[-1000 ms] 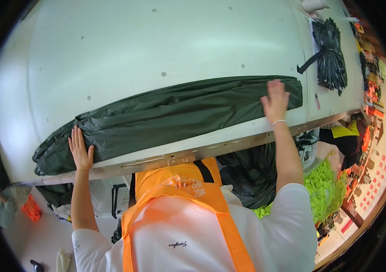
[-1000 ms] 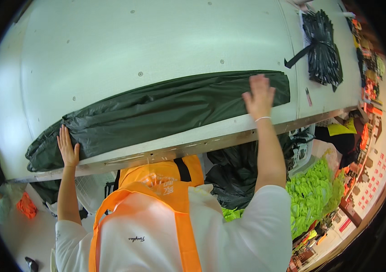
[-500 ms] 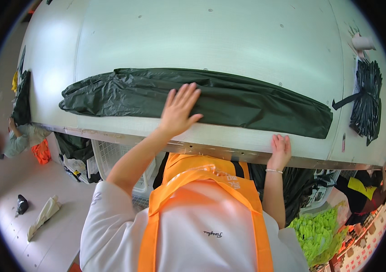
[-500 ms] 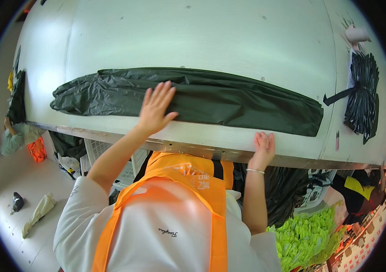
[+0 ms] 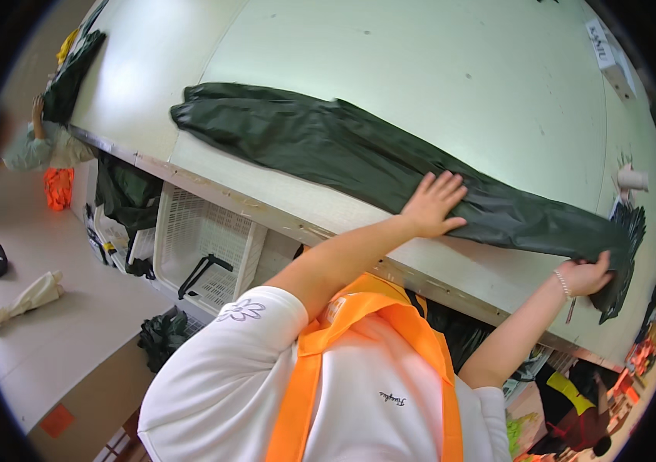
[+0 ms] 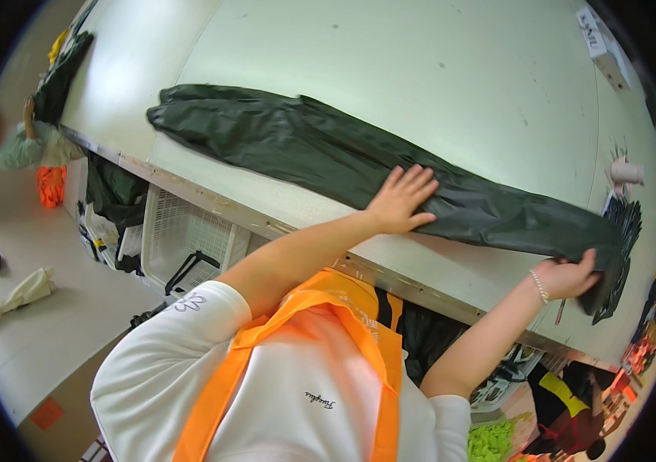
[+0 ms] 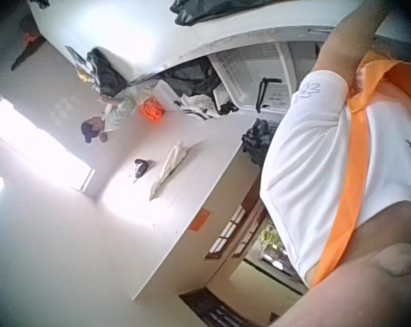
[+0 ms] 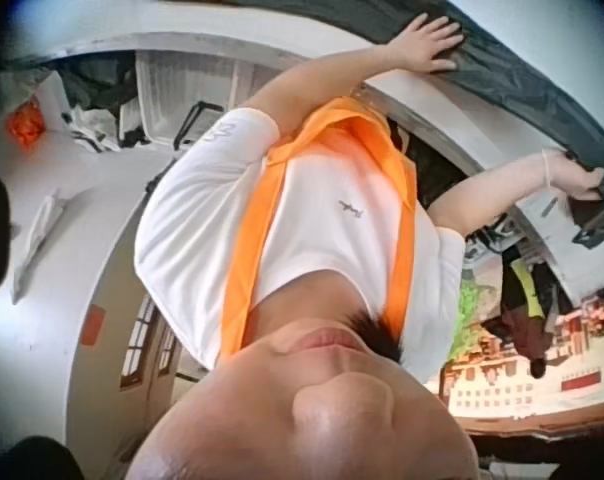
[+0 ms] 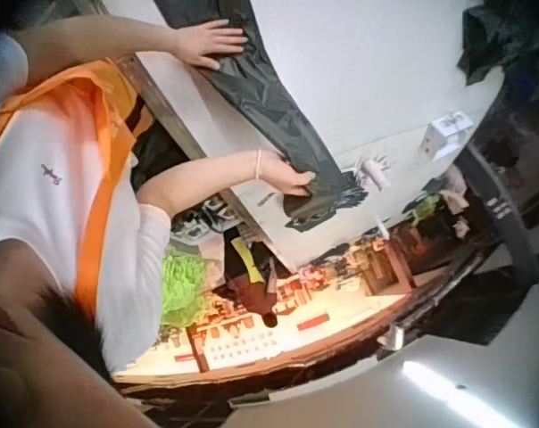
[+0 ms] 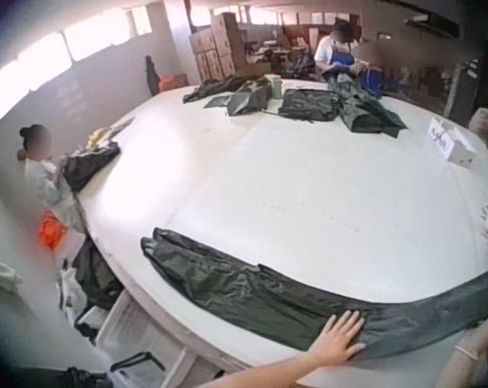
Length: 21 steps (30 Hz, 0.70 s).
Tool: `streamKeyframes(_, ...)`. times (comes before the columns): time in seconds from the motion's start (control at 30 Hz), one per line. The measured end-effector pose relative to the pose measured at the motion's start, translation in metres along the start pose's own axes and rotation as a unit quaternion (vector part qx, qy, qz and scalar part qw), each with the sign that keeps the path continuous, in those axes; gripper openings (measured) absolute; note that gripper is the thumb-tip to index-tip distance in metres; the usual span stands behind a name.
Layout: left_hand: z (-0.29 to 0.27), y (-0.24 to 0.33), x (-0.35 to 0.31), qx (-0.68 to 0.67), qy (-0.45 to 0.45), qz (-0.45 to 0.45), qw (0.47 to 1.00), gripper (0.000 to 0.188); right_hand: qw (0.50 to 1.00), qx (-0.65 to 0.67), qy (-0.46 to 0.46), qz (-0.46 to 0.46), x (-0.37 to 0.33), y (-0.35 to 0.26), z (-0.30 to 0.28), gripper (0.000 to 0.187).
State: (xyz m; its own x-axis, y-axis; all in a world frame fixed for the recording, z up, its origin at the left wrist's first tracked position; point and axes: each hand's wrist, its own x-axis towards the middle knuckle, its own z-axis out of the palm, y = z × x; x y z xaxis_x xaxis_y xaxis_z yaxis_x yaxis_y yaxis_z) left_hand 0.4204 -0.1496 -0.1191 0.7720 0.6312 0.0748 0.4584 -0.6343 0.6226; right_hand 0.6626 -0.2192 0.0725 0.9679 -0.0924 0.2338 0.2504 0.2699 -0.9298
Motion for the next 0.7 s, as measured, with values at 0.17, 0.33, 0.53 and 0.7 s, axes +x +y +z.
streamKeyframes(0.17,-0.136,-0.071,-0.039,-0.636,-0.088,-0.145,0.753,0.080,0.966,0.028,-0.222,-0.129,-0.174,-0.080,0.127,0.024)
streamKeyframes(0.33,-0.339,-0.261,-0.161,-0.769,0.085,-0.220,0.594,0.113,0.741,-0.027,-0.613,-0.273,-0.367,-0.009,0.168,0.043)
streamKeyframes(0.53,-0.370,-0.316,-0.152,-0.429,0.072,-0.511,0.741,0.051,0.526,-0.175,-0.778,-0.294,-0.478,0.076,0.124,0.057)
streamKeyframes(0.7,-0.398,-0.271,-0.133,-0.367,0.166,-0.423,0.812,0.047,0.543,-0.040,-0.796,-0.263,-0.485,0.082,0.099,0.041)
